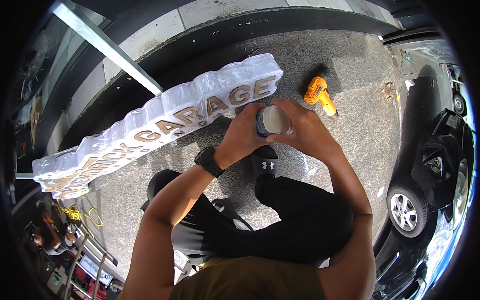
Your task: Installing a large commercial sign on the exterior of a building using a drill and screws.
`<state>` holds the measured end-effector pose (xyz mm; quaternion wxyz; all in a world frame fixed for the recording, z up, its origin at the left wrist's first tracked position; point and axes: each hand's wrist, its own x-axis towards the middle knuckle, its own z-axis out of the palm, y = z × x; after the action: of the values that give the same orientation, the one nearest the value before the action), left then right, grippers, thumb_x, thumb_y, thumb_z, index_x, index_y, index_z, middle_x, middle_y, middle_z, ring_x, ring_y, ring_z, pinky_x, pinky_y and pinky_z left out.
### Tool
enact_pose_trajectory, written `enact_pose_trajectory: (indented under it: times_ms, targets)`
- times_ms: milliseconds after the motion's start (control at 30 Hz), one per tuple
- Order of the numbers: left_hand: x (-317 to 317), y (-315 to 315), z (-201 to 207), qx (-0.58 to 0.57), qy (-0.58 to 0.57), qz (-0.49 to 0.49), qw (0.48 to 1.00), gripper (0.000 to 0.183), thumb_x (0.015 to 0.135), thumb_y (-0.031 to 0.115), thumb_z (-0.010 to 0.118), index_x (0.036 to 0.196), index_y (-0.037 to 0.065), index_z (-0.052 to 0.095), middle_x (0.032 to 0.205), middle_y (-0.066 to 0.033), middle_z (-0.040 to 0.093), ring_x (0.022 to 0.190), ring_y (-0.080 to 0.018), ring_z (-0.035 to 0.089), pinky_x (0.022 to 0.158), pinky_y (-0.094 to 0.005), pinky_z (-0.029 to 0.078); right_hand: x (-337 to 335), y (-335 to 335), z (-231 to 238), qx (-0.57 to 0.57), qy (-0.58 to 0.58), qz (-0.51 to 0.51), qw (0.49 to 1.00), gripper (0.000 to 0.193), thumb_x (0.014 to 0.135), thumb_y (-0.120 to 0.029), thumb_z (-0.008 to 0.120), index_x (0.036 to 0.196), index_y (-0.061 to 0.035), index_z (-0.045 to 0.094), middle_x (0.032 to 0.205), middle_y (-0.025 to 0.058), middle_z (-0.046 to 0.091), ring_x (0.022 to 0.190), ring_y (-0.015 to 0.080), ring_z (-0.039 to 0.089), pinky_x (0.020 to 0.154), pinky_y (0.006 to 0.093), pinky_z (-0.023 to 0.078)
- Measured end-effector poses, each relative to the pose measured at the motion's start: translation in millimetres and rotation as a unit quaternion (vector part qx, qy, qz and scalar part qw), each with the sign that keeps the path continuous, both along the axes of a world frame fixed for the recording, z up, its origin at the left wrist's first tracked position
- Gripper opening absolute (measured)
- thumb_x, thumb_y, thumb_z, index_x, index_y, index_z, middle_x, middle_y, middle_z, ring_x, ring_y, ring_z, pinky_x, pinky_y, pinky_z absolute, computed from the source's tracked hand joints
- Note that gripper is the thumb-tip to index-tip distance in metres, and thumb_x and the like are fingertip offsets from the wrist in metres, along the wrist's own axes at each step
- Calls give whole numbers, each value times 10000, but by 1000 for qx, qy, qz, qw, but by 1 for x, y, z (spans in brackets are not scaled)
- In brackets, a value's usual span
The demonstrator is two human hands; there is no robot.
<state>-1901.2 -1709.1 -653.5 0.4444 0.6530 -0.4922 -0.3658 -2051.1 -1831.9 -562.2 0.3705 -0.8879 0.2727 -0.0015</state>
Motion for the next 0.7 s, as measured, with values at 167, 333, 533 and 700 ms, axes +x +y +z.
enact_pose_trajectory:
  times_ms: [167,333,533,700]
  targets:
    - [16,20,-13,-27,37,-131,990,676,676,326,879,1180,29,541,1057,-174,659,1020,-402,647,846,-467,525,-8,12,-9,-34,-19,169,985,805,721,-122,867,1441,-140,508,1428,140,526,1362,379,474,1088,485,450]
    - [13,30,-12,75,-89,-129,985,662,713,379,860,1195,30,570,1095,-183,668,1050,-414,630,880,-466,506,4,37,-5,73,147,-42,986,872,727,-293,875,1469,-127,447,1399,242,514,1218,422,582,1022,490,491]
    - [19,41,-33,46,-82,-134,986,656,668,349,887,1147,45,557,1057,-173,660,1051,-411,619,874,-483,488,-4,46,-29,16,63,69,996,554,784,-182,827,1265,-113,560,1289,166,559,1095,380,651,894,434,547]
    - [24,48,-43,25,79,-162,983,648,672,388,886,1126,49,573,1007,-179,666,1049,-424,617,884,-495,482,-5,43,-44,6,-51,157,986,493,823,-239,801,1243,-105,581,1354,138,501,1264,414,549,968,458,512]
